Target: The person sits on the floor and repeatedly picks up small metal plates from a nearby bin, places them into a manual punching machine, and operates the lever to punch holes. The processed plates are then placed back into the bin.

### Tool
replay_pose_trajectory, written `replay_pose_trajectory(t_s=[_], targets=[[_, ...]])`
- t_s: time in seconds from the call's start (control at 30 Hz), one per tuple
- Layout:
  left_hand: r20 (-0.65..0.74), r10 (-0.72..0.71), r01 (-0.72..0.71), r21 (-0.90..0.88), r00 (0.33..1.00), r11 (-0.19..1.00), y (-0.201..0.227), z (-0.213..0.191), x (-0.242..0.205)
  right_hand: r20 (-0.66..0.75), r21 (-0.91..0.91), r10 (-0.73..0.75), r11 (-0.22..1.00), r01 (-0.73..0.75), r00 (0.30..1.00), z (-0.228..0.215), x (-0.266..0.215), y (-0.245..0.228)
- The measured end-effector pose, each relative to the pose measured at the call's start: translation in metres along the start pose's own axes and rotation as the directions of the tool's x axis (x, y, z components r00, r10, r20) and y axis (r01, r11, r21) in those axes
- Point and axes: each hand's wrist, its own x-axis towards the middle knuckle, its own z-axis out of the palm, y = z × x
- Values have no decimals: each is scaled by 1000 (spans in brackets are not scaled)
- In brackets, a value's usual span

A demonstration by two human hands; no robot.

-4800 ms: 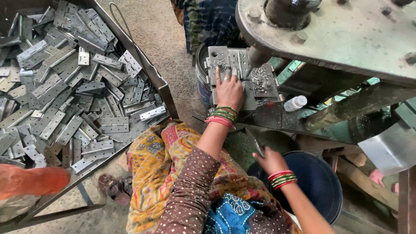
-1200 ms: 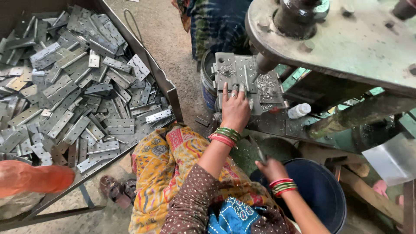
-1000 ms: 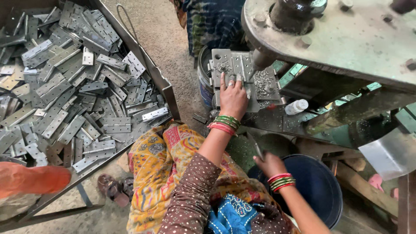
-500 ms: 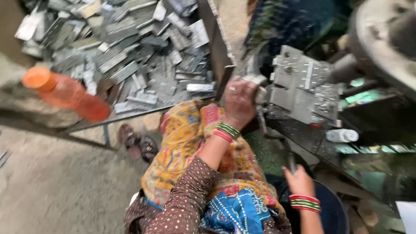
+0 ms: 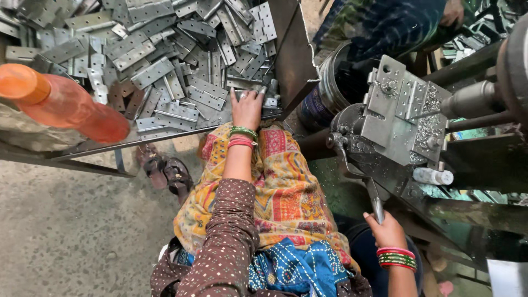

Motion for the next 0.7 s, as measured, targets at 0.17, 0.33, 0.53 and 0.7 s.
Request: replay_pose_trajectory(t_s=[0.17,0.33,0.53,0.7], targets=[[-34,-13,13,8,999,1000,-1,-13,6,34,28,52,998,-52,998,2,5,-1],[-2,4,-4,-28,1000,1000,4,-19,6,27,64,71,995,-73,997,1,3,1],[-42,-49,53,104,998,993,3,-25,7,29,45,50,998,-52,998,2,8,2],[-133,-38,50,89,990,995,8,-20,-1,20,39,26,999,-27,999,4,8,6]])
